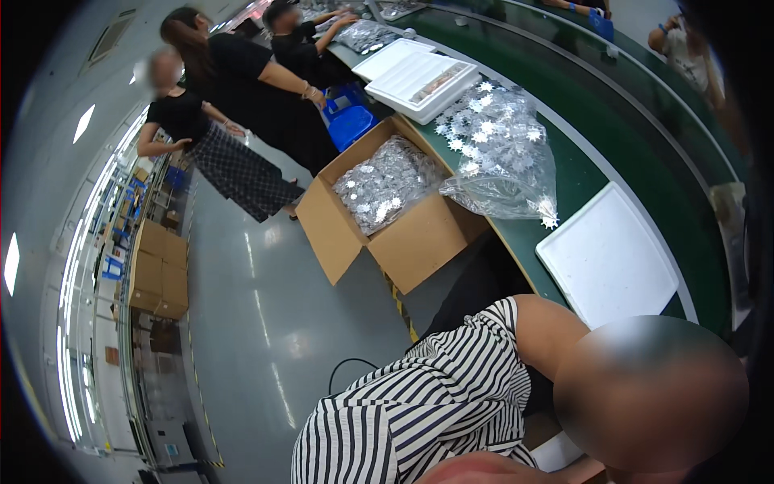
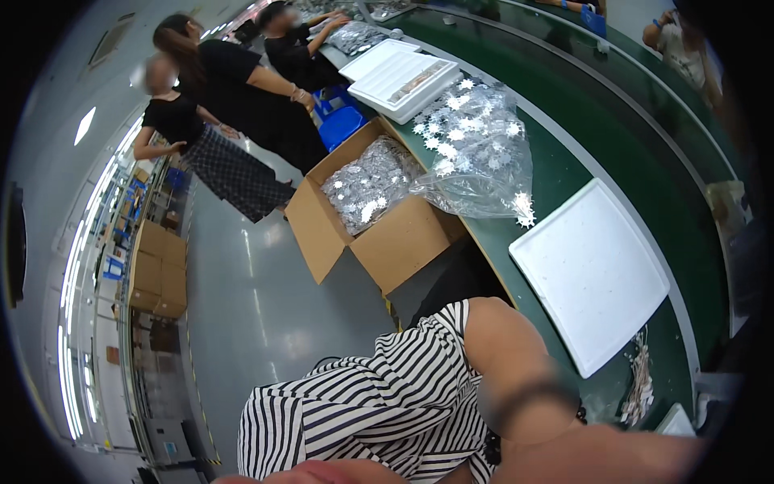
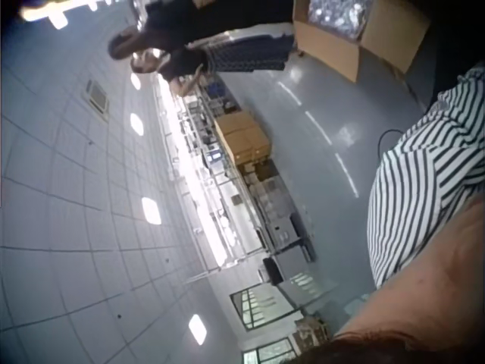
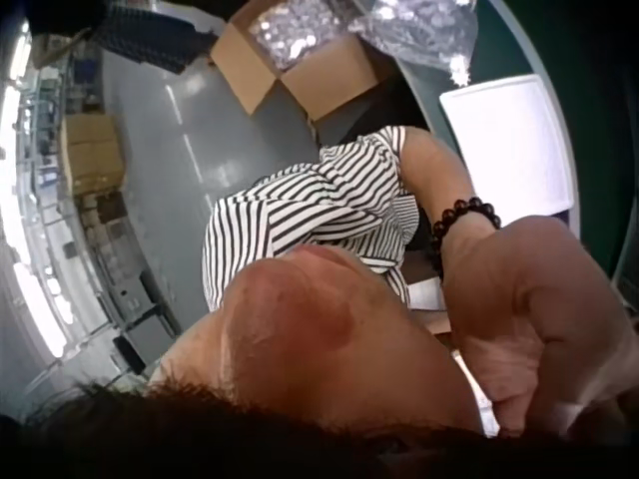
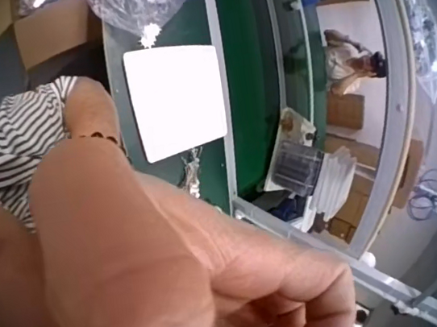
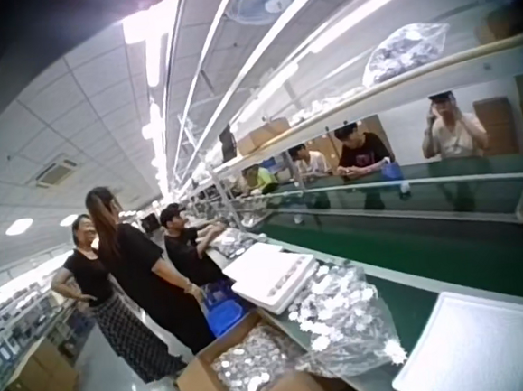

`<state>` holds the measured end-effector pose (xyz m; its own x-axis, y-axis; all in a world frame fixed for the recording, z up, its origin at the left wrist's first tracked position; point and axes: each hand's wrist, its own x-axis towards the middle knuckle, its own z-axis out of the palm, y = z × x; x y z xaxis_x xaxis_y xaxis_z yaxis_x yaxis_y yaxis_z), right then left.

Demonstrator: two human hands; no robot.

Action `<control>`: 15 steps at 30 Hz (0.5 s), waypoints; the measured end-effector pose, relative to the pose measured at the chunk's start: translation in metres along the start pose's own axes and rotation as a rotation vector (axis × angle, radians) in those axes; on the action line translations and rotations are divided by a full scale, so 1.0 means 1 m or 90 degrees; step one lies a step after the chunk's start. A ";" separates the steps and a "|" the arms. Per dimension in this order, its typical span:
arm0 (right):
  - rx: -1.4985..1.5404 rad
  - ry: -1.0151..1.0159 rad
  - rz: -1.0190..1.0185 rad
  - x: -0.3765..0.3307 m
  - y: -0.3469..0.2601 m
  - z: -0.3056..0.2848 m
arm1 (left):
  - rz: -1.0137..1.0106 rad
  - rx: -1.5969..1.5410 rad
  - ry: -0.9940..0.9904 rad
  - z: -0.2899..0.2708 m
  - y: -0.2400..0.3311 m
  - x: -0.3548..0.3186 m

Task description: Sorting and placing small star-shaped electronic components into white plastic trays on a production line.

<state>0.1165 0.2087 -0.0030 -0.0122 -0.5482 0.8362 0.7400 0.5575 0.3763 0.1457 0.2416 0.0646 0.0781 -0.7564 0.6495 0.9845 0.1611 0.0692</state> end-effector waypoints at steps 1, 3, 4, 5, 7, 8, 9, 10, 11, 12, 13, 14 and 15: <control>-0.049 -0.001 0.013 -0.019 -0.004 0.005 | 0.005 0.012 0.002 0.003 0.006 -0.003; -0.153 -0.009 0.039 -0.042 -0.006 -0.001 | 0.010 0.030 -0.003 0.002 0.018 -0.004; -0.199 -0.012 0.052 -0.052 -0.030 -0.011 | 0.015 0.044 -0.005 0.005 0.024 -0.004; -0.243 -0.014 0.064 -0.070 -0.057 -0.010 | 0.020 0.061 -0.007 0.006 0.030 -0.003; -0.336 -0.018 0.079 -0.121 -0.127 0.006 | 0.022 0.091 -0.008 0.012 0.038 -0.003; -0.394 -0.017 0.091 -0.131 -0.134 0.008 | 0.025 0.095 -0.009 0.013 0.044 -0.002; -0.453 -0.016 0.101 -0.139 -0.142 -0.003 | 0.025 0.098 -0.009 0.014 0.049 0.000; -0.512 -0.016 0.112 -0.142 -0.119 -0.014 | 0.026 0.100 -0.012 0.012 0.056 0.003; -0.572 -0.014 0.123 -0.153 -0.091 -0.014 | 0.027 0.102 -0.014 0.009 0.063 0.007; -0.635 -0.012 0.131 -0.157 -0.074 -0.020 | 0.025 0.101 -0.016 0.006 0.069 0.012; -0.691 -0.008 0.137 -0.173 -0.110 -0.020 | 0.024 0.108 -0.017 0.009 0.073 0.014; -0.760 0.004 0.140 -0.181 -0.107 -0.017 | 0.016 0.102 -0.013 0.006 0.074 0.017; -0.832 0.020 0.141 -0.201 -0.094 -0.009 | 0.004 0.094 -0.008 0.004 0.073 0.020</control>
<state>0.0553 0.2613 -0.2099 0.1939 -0.5478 0.8138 0.8227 -0.3610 -0.4390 0.2187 0.2407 0.0851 0.0810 -0.7471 0.6597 0.9500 0.2582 0.1758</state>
